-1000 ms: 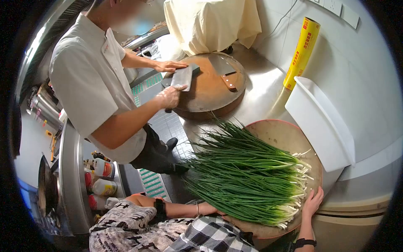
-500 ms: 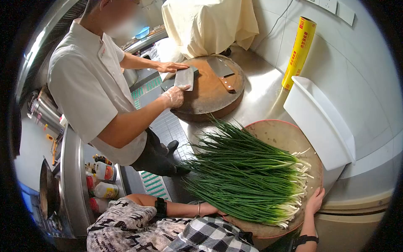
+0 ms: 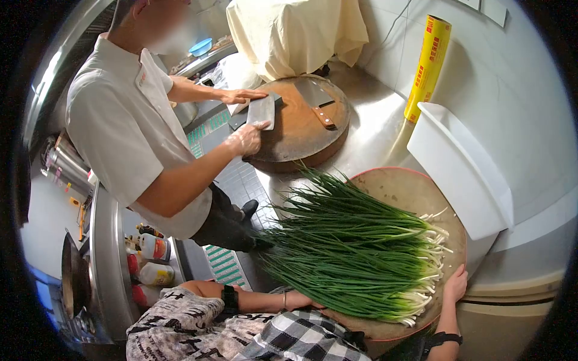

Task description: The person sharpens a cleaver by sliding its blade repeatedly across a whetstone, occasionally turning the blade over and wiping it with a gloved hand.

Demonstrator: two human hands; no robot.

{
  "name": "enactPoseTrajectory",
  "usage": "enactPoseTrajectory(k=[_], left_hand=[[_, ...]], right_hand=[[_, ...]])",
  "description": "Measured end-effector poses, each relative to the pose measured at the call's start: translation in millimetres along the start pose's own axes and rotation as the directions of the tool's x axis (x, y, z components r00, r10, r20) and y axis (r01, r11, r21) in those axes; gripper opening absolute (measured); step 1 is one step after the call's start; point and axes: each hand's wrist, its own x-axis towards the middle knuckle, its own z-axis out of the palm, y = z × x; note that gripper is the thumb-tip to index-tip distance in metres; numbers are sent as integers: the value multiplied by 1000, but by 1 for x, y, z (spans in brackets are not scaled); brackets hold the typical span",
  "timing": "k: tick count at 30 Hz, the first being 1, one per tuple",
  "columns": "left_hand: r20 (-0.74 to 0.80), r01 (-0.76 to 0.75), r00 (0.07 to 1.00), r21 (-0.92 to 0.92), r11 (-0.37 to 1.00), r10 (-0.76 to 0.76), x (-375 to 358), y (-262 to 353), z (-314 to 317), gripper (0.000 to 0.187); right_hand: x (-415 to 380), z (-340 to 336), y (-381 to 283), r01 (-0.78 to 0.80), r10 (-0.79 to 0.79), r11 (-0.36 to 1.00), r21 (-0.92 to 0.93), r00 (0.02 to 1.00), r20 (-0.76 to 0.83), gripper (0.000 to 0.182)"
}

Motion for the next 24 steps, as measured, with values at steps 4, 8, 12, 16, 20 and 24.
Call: enactPoseTrajectory(k=[4, 8, 12, 16, 20, 24], left_hand=[[1, -35, 999, 77, 996, 35, 0, 0, 1, 40], [4, -102, 995, 219, 970, 104, -12, 24, 8, 41], [7, -123, 992, 204, 971, 125, -7, 13, 5, 42], [1, -162, 986, 225, 961, 166, 2, 1, 0, 45], [7, -169, 985, 276, 946, 174, -5, 8, 2, 46], [39, -162, 987, 309, 937, 157, -8, 13, 4, 47]], right_hand=[[-3, -6, -5, -41, 40, 999, 13, 999, 33, 49], [-2, -6, -5, -51, 49, 997, 49, 998, 40, 50], [-2, -6, -6, -61, 60, 998, 13, 996, 62, 50], [3, 0, -1, -53, 52, 998, 26, 997, 57, 50], [4, 1, 1, -40, 39, 999, 33, 998, 47, 49], [1, -1, -1, -44, 43, 999, 25, 998, 37, 49]])
